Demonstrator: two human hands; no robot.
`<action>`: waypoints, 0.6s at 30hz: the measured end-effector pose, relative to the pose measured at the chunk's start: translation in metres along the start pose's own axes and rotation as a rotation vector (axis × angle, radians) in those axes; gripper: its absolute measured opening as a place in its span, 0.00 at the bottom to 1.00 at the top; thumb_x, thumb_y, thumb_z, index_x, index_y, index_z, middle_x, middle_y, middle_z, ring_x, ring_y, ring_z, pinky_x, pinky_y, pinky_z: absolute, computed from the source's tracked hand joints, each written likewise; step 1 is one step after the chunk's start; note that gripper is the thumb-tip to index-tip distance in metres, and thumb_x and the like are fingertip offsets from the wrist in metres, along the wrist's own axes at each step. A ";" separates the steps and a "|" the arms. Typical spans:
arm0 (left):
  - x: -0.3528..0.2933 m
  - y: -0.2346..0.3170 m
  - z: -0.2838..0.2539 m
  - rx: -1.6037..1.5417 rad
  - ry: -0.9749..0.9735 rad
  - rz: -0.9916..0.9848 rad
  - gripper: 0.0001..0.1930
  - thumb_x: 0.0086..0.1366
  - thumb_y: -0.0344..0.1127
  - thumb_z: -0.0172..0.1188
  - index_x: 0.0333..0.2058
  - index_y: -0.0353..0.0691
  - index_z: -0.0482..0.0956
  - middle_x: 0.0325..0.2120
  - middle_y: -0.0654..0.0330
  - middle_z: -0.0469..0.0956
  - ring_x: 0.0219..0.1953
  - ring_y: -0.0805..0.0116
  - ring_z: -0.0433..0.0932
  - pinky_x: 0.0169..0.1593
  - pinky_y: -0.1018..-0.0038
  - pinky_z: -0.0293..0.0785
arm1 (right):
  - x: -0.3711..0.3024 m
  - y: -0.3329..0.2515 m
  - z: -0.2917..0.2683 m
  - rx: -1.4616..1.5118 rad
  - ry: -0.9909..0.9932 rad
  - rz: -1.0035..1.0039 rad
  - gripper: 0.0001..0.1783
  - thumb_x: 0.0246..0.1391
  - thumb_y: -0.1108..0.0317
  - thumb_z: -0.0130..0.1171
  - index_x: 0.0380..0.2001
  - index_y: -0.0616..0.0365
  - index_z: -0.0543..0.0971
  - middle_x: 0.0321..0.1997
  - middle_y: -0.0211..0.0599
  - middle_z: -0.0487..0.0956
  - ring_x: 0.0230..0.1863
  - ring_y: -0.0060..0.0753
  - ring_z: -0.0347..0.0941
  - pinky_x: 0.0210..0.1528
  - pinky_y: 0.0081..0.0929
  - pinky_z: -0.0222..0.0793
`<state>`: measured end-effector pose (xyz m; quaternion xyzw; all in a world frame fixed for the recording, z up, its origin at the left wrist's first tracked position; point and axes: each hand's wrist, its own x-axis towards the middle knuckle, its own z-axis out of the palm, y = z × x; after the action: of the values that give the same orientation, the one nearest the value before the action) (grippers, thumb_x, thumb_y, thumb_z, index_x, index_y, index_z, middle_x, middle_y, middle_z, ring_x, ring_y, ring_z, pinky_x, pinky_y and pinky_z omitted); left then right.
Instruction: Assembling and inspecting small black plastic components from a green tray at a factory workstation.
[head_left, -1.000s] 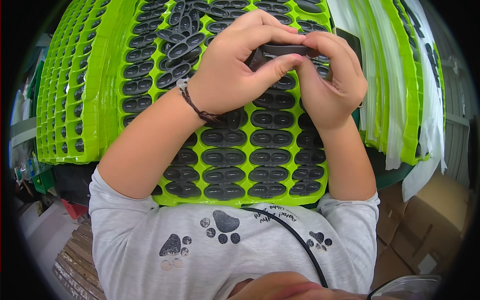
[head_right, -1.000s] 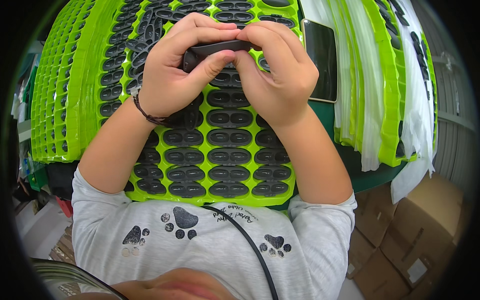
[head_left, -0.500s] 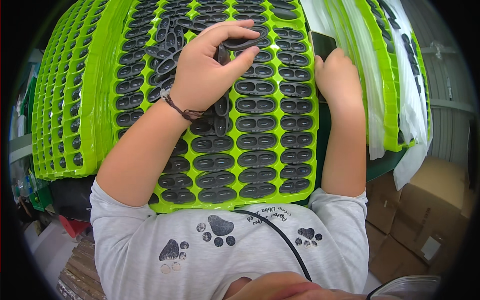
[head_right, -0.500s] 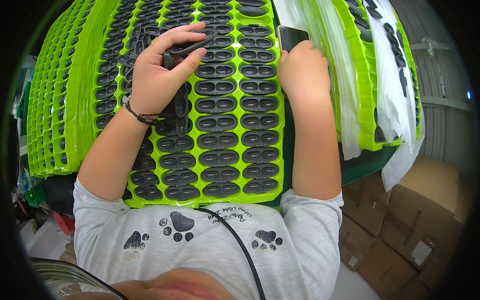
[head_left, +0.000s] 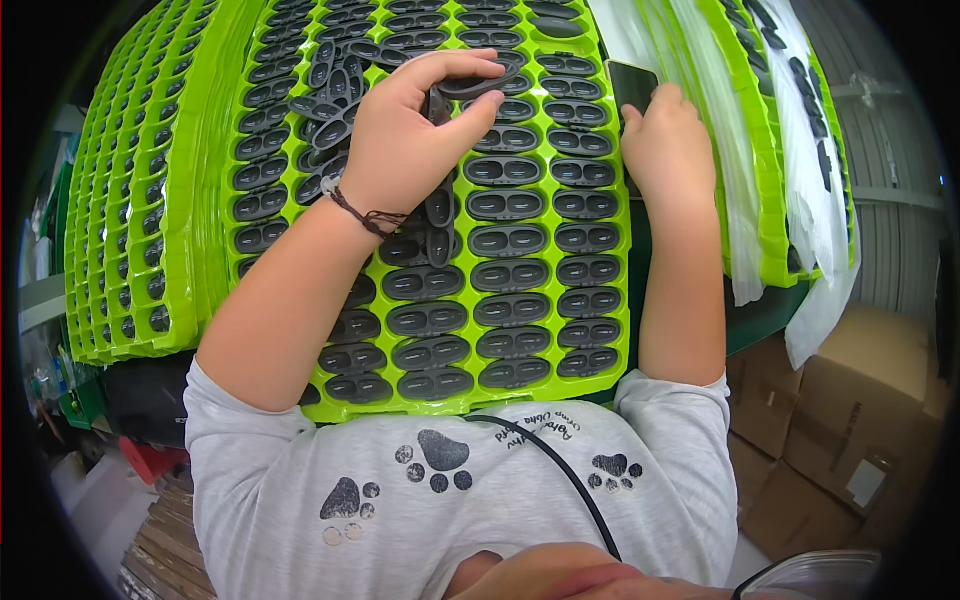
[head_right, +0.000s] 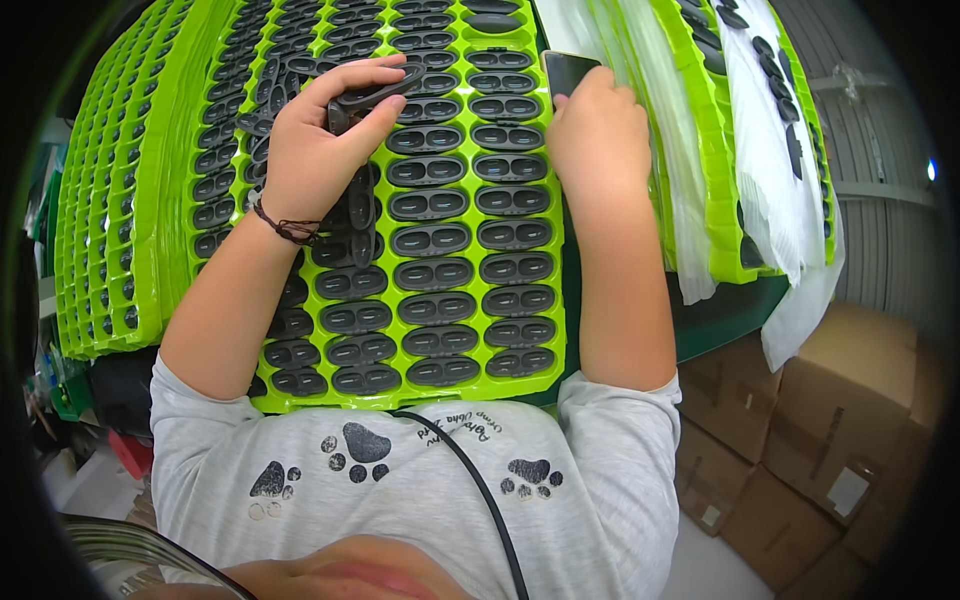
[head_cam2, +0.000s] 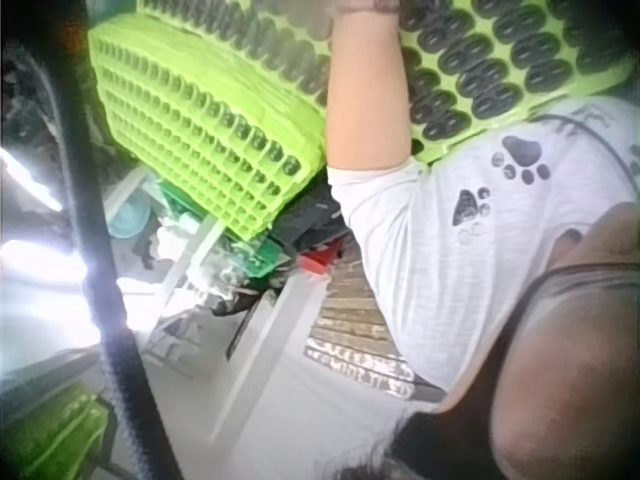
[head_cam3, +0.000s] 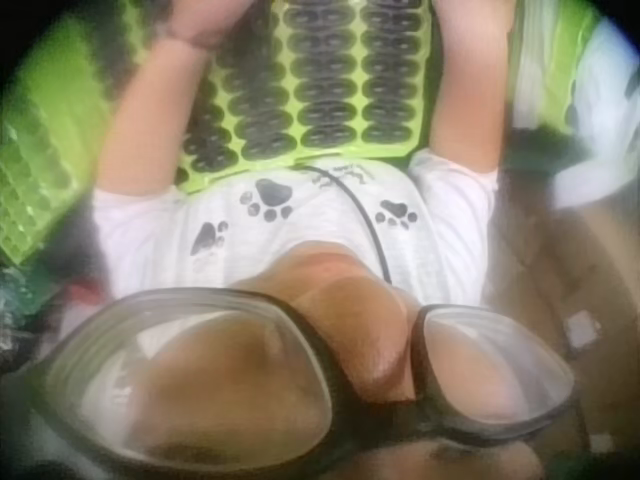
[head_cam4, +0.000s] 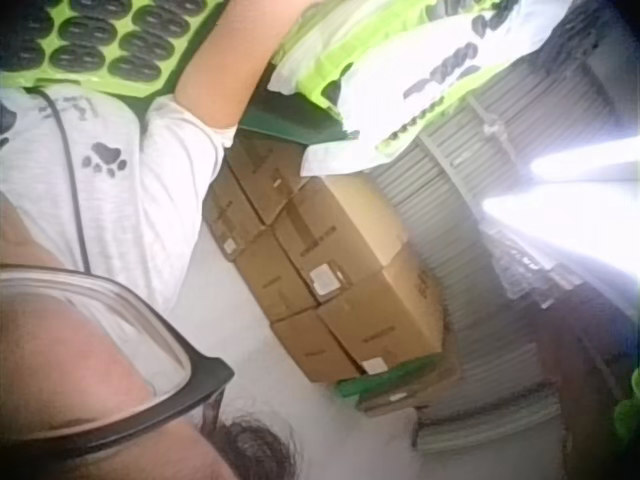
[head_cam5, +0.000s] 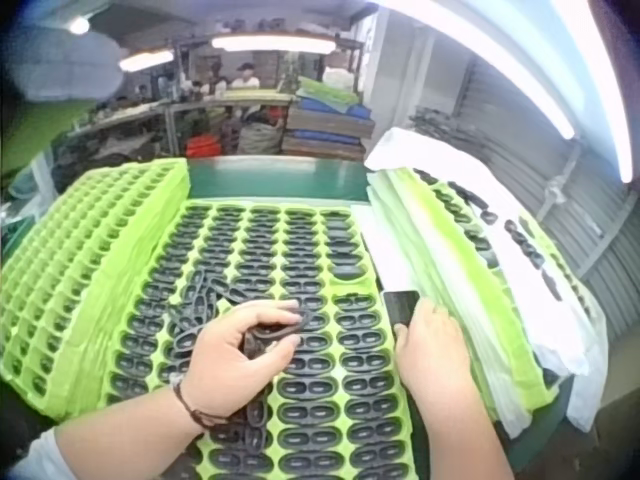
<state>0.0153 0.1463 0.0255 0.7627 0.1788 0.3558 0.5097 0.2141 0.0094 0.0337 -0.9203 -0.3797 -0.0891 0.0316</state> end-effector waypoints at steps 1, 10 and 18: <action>0.000 0.003 0.000 -0.017 -0.026 -0.047 0.11 0.59 0.27 0.63 0.42 0.39 0.80 0.49 0.61 0.78 0.48 0.75 0.76 0.51 0.78 0.72 | -0.004 -0.004 -0.008 0.052 0.127 -0.123 0.20 0.51 0.60 0.62 0.35 0.68 0.71 0.36 0.56 0.76 0.38 0.54 0.75 0.43 0.43 0.71; 0.000 0.012 0.004 -0.208 -0.184 0.000 0.20 0.59 0.22 0.60 0.51 0.41 0.74 0.53 0.60 0.76 0.28 0.88 0.72 0.26 0.91 0.66 | -0.040 -0.071 -0.013 1.688 -0.056 -0.116 0.13 0.60 0.64 0.55 0.39 0.66 0.73 0.32 0.39 0.77 0.29 0.27 0.74 0.30 0.24 0.71; 0.002 0.008 0.001 -0.164 -0.248 0.063 0.19 0.61 0.25 0.60 0.51 0.39 0.73 0.52 0.56 0.75 0.29 0.87 0.72 0.23 0.92 0.63 | -0.035 -0.064 0.002 2.108 -0.478 0.055 0.06 0.59 0.70 0.56 0.33 0.61 0.72 0.29 0.34 0.78 0.27 0.18 0.75 0.28 0.16 0.71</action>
<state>0.0165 0.1431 0.0333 0.7617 0.0607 0.2882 0.5771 0.1452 0.0311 0.0241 -0.4315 -0.2409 0.4652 0.7345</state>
